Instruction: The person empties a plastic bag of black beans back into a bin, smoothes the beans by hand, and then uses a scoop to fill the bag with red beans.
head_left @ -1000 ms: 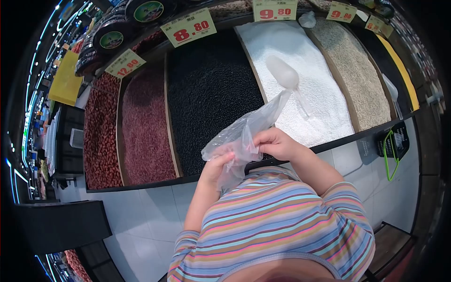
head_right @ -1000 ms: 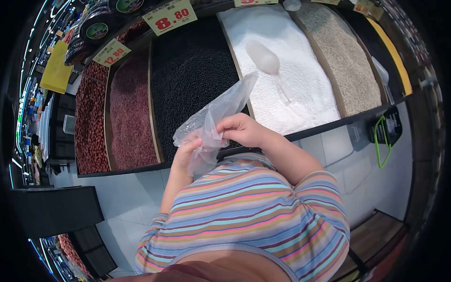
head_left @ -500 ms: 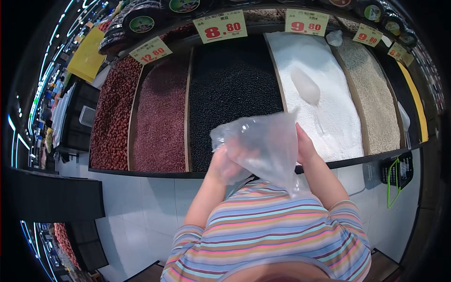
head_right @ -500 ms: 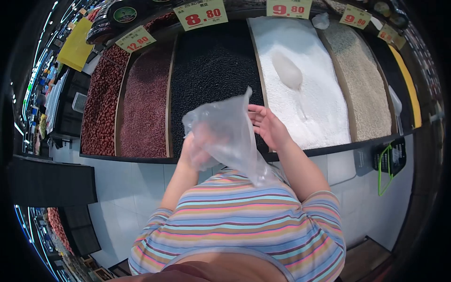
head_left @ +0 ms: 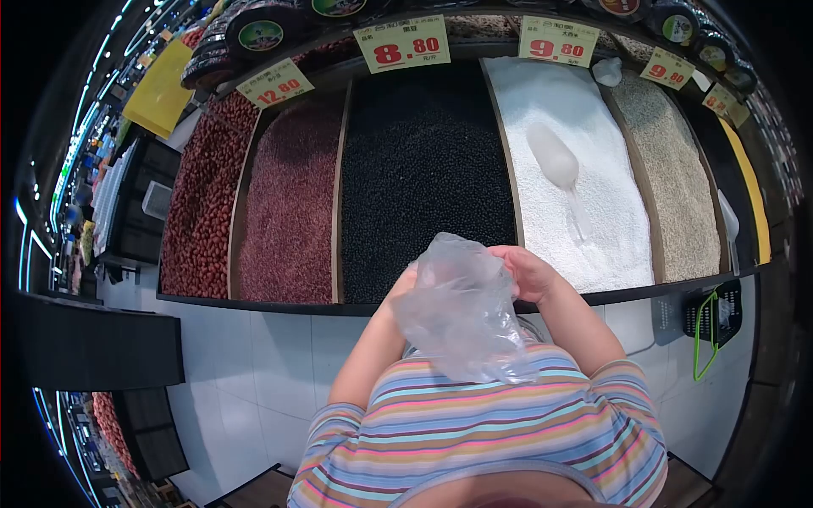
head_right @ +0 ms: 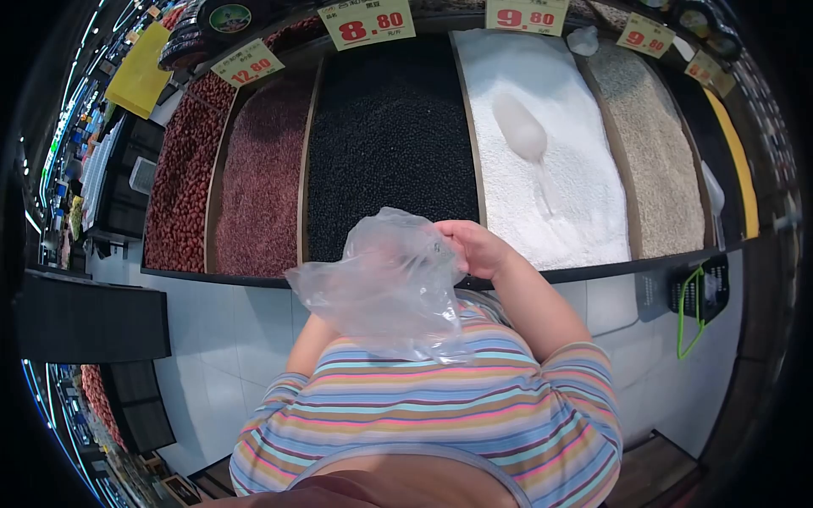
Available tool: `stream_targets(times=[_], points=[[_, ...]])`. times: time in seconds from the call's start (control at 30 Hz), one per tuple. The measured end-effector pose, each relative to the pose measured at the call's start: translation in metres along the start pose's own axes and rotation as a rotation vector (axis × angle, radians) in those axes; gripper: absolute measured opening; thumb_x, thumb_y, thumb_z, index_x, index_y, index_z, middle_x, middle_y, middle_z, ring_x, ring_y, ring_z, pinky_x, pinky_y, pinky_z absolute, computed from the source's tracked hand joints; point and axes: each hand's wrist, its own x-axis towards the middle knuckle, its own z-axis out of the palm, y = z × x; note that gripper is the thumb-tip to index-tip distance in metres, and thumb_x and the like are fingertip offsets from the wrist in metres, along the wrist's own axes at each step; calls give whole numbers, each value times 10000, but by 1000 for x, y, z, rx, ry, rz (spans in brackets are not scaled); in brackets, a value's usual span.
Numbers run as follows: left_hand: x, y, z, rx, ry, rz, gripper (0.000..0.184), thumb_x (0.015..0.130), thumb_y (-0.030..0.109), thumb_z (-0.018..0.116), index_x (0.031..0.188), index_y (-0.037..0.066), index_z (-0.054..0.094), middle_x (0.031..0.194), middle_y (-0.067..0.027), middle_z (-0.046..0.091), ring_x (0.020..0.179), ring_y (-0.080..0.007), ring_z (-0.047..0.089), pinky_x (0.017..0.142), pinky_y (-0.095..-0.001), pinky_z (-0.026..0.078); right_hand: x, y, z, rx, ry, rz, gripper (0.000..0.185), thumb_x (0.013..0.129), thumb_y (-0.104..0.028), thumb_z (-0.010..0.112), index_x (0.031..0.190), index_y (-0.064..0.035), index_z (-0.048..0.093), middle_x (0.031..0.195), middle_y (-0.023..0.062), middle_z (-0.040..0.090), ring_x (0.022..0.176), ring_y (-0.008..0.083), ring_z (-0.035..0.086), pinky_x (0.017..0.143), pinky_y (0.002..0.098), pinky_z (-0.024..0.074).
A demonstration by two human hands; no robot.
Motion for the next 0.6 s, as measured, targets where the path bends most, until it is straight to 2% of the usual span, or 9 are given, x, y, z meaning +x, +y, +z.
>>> stream_targets(times=[0.07, 0.1, 0.23, 0.27, 0.37, 0.43, 0.47, 0.53, 0.6], points=[[7, -4, -75, -197, -128, -45, 154, 870, 179, 604, 975, 68, 624, 896, -46, 634, 777, -154, 618, 649, -301, 532, -7, -12, 21, -33, 60, -115, 814, 758, -445, 699, 1300, 86, 406, 1206, 185, 559, 1029, 238, 613, 893, 370, 496], [3, 12, -75, -96, -103, -51, 128, 873, 167, 593, 960, 77, 621, 875, -42, 627, 758, -154, 614, 642, -298, 531, -12, -18, 33, -49, 92, -174, 876, 727, -479, 722, 1294, 104, 399, 1218, 201, 552, 1035, 241, 613, 898, 372, 498], [-7, 4, -40, 507, 132, 493, 101, 876, 138, 574, 920, 61, 622, 824, -46, 615, 718, -154, 610, 637, -295, 529, -9, -21, 32, -211, 78, -68, 878, 699, -425, 764, 1317, 79, 396, 1226, 162, 555, 1080, 204, 579, 925, 330, 468], [-5, 7, -30, 645, 138, 556, 104, 876, 137, 573, 923, 59, 622, 829, -50, 616, 725, -156, 612, 642, -297, 530, -8, -14, 27, -321, 63, -6, 802, 711, -394, 767, 1277, 79, 451, 1172, 146, 587, 1022, 194, 602, 878, 306, 485], [-2, 6, -16, 633, 74, 482, 113, 878, 135, 569, 930, 50, 623, 845, -62, 622, 747, -163, 617, 657, -304, 531, 1, 2, 26, -782, -18, 464, 629, 757, -327, 737, 1217, 46, 526, 1104, 119, 619, 979, 181, 610, 844, 289, 488], [2, 4, -13, 444, 23, 309, 119, 879, 133, 567, 935, 45, 623, 856, -71, 626, 761, -168, 620, 668, -309, 532, 5, 4, 33, -546, 91, 340, 405, 839, -242, 620, 1166, -8, 573, 1074, 132, 631, 980, 236, 611, 859, 356, 485], [4, 5, -12, 351, 6, 213, 122, 879, 133, 565, 937, 42, 623, 862, -75, 627, 768, -171, 621, 673, -312, 533, 6, 7, 22, -296, 47, 132, 381, 857, -233, 588, 1176, -24, 568, 1093, 139, 624, 991, 256, 608, 866, 381, 482], [7, 3, -5, 236, -7, 57, 128, 880, 131, 563, 942, 37, 624, 873, -83, 631, 783, -176, 624, 683, -317, 534, 5, -1, 21, 307, -32, -223, 389, 907, -259, 501, 1243, -65, 512, 1189, 182, 573, 1054, 337, 577, 905, 482, 455], [10, 1, 0, 182, 1, -50, 134, 881, 130, 560, 947, 32, 624, 884, -91, 635, 797, -180, 628, 693, -321, 535, 2, -17, 28, 394, -6, -359, 478, 921, -313, 493, 1339, -96, 410, 1238, 206, 531, 1083, 343, 564, 923, 511, 442]])
